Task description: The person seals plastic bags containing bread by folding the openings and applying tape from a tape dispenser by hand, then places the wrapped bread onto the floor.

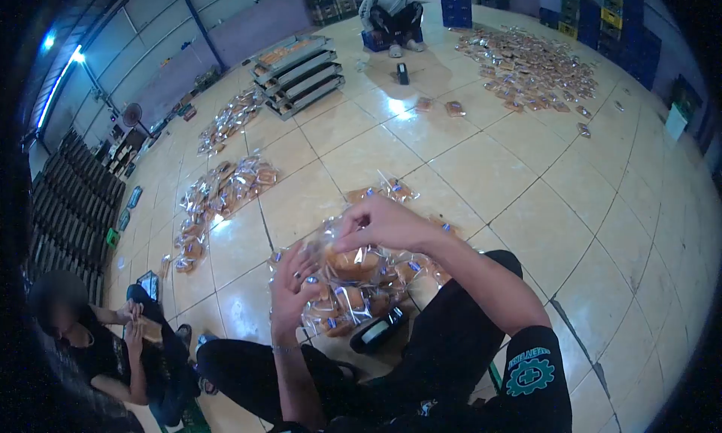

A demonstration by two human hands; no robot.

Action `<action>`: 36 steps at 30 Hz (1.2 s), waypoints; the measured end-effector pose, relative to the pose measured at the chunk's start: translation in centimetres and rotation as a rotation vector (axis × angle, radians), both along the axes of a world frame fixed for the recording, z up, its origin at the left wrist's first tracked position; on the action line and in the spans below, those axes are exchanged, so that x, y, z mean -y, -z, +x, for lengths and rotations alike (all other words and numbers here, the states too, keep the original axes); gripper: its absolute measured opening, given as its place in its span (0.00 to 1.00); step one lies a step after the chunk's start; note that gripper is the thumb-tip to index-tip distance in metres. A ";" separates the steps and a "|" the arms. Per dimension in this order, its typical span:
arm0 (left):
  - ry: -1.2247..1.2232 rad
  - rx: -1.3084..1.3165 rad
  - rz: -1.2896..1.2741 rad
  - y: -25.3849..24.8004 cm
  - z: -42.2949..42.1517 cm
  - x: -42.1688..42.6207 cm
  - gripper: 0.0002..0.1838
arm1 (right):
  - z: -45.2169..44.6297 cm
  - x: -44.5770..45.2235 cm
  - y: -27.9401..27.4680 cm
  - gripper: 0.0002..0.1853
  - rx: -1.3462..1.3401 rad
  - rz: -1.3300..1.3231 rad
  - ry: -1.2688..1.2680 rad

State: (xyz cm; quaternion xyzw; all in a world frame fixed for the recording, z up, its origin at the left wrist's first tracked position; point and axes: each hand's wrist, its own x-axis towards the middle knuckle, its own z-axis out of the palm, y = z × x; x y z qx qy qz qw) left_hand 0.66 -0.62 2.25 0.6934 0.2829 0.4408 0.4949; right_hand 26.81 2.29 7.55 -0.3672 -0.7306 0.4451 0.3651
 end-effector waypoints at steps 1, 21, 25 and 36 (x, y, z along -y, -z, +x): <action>-0.127 0.120 -0.071 1.0 -1.2 -0.6 0.37 | 1.1 -1.2 1.6 0.11 -0.280 -0.288 -0.085; -0.590 0.499 -0.332 2.2 -0.8 -2.2 0.36 | -9.7 -4.5 2.8 0.46 -0.249 -0.176 0.165; -0.799 0.645 -0.311 1.7 -0.2 -2.8 0.37 | -12.4 -2.9 6.3 0.48 -0.141 -0.255 0.049; -0.671 0.571 -0.147 1.2 1.7 -3.8 0.41 | -11.2 -2.9 4.7 0.42 0.036 0.234 0.273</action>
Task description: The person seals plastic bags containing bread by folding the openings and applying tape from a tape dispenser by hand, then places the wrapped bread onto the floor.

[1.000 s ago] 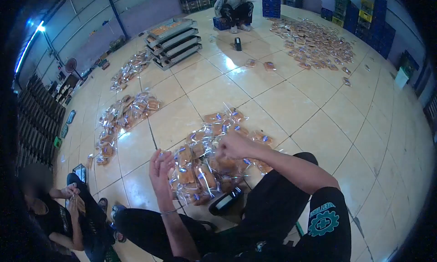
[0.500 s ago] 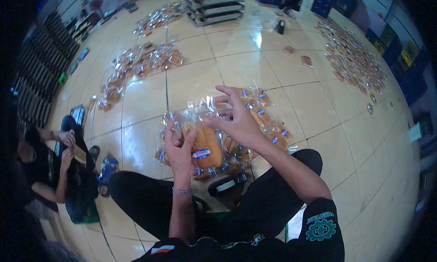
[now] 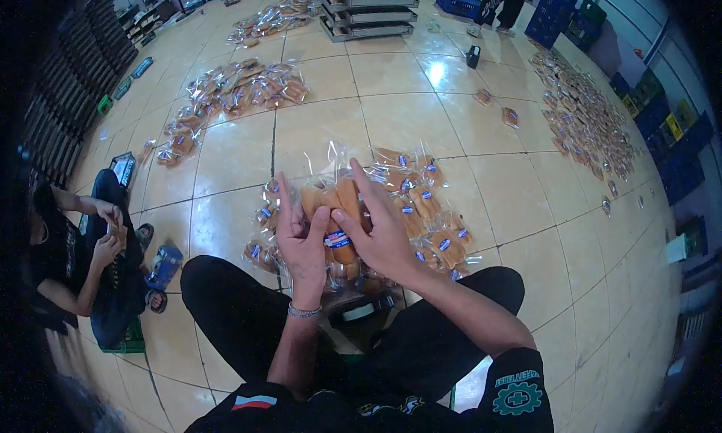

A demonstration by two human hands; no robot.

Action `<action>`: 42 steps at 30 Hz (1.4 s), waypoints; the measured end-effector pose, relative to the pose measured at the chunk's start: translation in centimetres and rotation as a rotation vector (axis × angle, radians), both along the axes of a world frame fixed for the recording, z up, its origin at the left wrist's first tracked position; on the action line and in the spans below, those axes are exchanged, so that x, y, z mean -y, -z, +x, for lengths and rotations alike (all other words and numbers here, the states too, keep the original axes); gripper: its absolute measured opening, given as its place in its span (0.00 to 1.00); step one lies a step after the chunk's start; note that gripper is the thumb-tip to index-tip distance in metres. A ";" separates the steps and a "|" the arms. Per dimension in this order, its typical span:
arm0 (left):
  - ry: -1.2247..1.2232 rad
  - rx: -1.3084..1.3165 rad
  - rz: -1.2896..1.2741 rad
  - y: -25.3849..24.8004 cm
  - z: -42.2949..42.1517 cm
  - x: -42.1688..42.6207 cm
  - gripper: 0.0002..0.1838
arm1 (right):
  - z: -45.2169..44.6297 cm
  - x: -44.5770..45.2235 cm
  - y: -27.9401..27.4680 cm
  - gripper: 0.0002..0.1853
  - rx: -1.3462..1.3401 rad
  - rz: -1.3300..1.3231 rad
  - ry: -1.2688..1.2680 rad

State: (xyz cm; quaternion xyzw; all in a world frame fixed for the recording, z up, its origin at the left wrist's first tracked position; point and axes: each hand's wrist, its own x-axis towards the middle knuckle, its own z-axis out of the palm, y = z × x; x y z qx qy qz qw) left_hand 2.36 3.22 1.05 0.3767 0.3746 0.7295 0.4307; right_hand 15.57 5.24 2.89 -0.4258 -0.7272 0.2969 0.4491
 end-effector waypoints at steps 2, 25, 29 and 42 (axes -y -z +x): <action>0.019 -0.040 0.014 0.1 0.1 0.1 0.38 | 0.3 -0.1 0.0 0.36 -0.057 0.091 -0.017; 0.225 -0.933 0.403 0.5 -1.9 1.1 0.38 | 9.2 -1.8 -6.3 0.09 -0.147 -0.446 -0.255; 0.278 -0.952 0.315 0.3 -1.5 1.4 0.39 | 8.6 -1.7 -5.1 0.07 -0.091 -0.307 0.033; 0.242 -0.890 0.154 1.4 -1.8 1.5 0.41 | 8.5 -0.9 -6.3 0.09 0.329 0.169 -0.318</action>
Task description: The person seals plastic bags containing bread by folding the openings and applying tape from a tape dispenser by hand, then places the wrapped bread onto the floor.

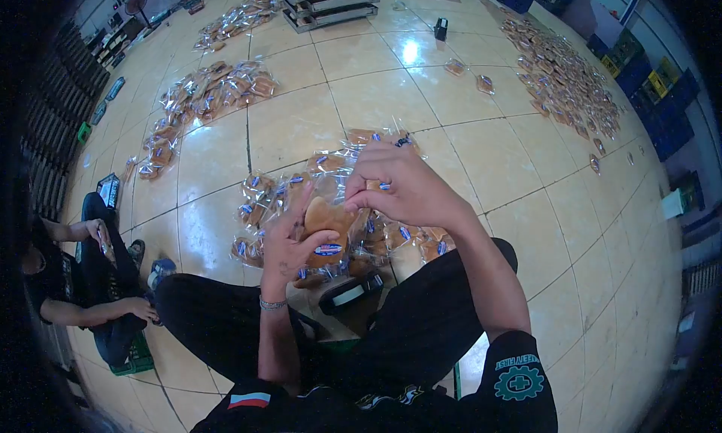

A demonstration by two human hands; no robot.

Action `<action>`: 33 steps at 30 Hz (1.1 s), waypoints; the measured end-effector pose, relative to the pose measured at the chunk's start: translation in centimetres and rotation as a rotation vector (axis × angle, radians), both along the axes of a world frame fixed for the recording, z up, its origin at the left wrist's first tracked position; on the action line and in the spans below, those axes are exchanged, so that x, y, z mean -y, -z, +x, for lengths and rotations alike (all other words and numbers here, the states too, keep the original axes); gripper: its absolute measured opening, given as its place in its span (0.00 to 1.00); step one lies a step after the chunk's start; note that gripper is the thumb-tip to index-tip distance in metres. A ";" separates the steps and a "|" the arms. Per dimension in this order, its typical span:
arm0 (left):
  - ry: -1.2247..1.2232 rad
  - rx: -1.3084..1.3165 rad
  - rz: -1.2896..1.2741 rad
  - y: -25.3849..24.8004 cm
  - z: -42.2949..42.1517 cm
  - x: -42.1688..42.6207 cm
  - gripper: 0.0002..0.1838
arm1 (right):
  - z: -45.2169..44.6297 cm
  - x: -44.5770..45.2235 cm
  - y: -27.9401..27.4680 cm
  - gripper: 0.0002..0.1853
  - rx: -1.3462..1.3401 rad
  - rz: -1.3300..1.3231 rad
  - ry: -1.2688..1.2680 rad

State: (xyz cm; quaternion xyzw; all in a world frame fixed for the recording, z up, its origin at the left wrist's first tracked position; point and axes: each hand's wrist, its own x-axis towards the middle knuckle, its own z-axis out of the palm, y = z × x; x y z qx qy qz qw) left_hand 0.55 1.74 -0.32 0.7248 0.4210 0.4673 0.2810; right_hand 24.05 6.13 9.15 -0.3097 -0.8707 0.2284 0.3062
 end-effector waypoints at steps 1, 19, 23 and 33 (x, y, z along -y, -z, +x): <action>0.009 0.009 0.028 -0.1 0.0 -0.1 0.39 | -0.1 -0.1 -0.3 0.08 -0.014 0.013 -0.018; -0.241 0.710 -0.188 0.2 1.4 -0.2 0.26 | -8.3 1.9 7.2 0.30 -0.446 -0.224 0.309; -0.238 0.647 -0.145 -0.6 1.3 0.4 0.25 | -8.4 1.4 7.1 0.25 -0.602 -0.357 0.231; -0.380 0.836 -0.179 -1.4 1.7 1.1 0.12 | -8.0 2.0 7.0 0.17 -0.620 -0.476 0.211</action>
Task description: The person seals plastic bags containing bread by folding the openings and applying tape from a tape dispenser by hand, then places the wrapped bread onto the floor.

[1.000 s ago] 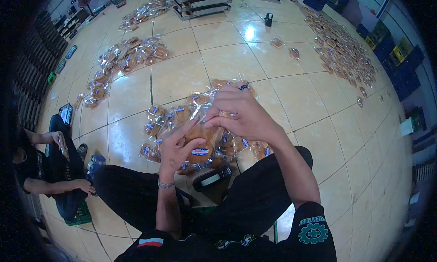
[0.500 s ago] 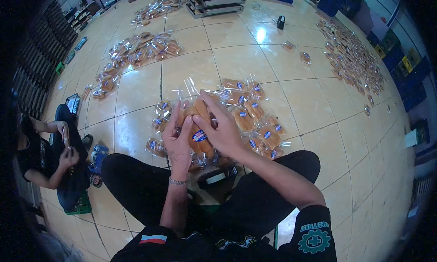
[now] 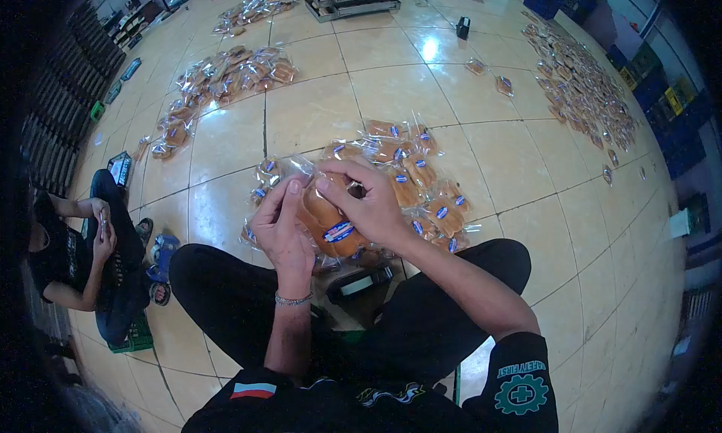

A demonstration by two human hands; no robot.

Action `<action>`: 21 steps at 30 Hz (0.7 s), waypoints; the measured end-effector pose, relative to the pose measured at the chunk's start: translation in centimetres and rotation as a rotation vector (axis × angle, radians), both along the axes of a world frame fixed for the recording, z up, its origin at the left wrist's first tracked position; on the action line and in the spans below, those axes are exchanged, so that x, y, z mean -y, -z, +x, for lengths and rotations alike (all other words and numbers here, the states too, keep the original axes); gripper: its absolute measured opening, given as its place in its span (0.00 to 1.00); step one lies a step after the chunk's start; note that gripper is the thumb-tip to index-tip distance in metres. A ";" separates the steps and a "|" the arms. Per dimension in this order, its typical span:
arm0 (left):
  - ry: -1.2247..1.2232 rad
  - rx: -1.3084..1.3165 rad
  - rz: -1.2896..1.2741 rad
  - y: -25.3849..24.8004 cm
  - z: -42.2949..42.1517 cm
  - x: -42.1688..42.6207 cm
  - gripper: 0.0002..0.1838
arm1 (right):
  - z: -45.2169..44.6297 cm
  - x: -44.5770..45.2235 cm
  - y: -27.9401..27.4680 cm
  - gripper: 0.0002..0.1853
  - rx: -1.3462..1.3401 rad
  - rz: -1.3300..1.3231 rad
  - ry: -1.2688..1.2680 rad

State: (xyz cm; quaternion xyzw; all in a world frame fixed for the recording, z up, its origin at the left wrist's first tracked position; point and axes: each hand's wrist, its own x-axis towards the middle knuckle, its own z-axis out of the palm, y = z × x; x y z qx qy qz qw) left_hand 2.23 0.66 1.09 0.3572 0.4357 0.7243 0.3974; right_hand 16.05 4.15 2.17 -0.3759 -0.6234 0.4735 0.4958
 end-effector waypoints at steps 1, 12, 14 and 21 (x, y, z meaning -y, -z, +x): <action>-0.004 0.001 0.051 0.3 0.1 -0.1 0.12 | 0.1 0.0 -0.2 0.18 0.081 0.080 0.032; -0.044 -0.117 0.169 0.4 0.7 -0.2 0.13 | 0.5 1.1 -1.4 0.24 0.137 0.198 0.069; -0.053 -0.149 0.198 0.2 0.6 -0.1 0.13 | 0.5 1.0 -1.0 0.21 0.078 0.184 0.028; -0.032 -0.187 0.108 0.0 0.5 0.0 0.09 | 1.0 0.0 -0.1 0.14 -0.003 0.056 -0.052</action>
